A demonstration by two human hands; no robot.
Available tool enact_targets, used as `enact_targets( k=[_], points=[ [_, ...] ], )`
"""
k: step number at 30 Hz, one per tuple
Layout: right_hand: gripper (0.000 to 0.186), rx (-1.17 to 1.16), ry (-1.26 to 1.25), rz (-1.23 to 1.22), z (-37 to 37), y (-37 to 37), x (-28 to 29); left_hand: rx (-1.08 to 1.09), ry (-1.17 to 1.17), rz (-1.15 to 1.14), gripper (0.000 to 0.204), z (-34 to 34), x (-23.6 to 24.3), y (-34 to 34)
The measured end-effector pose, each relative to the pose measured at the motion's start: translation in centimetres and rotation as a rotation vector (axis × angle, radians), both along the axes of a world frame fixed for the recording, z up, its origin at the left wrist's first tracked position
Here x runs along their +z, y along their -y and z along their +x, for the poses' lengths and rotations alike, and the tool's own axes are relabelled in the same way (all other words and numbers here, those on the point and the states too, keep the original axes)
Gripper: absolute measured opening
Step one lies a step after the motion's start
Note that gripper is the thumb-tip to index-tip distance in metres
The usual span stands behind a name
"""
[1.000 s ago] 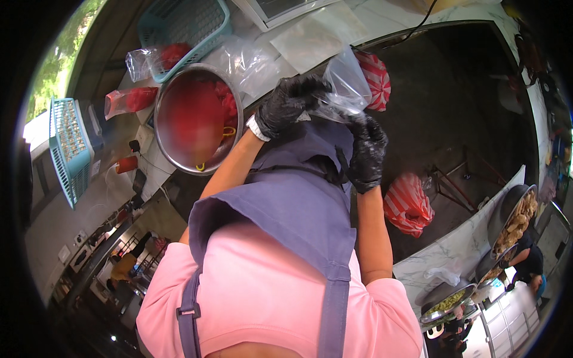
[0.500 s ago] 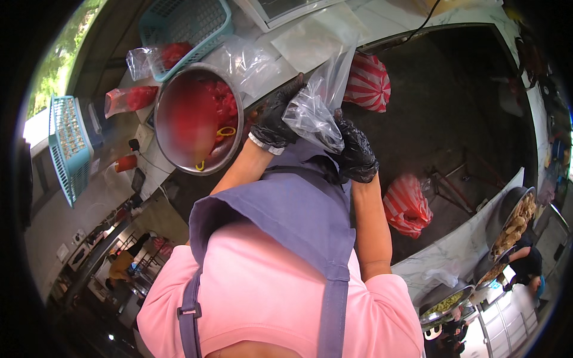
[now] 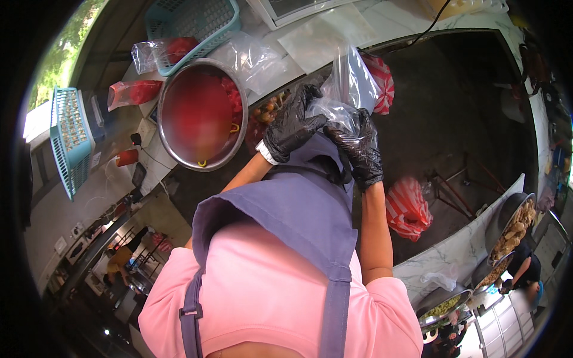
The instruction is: The person uses yellow-handled scissors to cut red meat in a metal bowl. They then wash their gloved hands at a sink and return to the counter to place the meat into a plastic bag.
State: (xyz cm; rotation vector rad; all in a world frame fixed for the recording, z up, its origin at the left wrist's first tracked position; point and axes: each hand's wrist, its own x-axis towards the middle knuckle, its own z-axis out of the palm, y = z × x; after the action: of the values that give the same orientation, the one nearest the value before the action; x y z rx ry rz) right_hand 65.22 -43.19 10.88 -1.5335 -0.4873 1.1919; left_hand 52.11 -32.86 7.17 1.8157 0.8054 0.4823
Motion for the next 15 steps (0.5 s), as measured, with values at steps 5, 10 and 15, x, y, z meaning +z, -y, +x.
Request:
enact_targets(
  k=[5,10,15],
  points=[
    [0.037,-0.046,0.364,0.067,0.3,0.2,-2.1,-0.056,-0.132,0.195,0.057,0.3,-0.8,0.4],
    [0.042,-0.079,0.639,0.106,-0.9,-1.2,-0.8,0.020,-0.246,0.394,0.054,0.6,-1.2,1.6],
    [0.042,-0.088,0.921,-0.016,-1.3,-1.0,-3.1,-0.081,-0.492,0.371,0.043,1.3,-1.7,0.5]
  ],
)
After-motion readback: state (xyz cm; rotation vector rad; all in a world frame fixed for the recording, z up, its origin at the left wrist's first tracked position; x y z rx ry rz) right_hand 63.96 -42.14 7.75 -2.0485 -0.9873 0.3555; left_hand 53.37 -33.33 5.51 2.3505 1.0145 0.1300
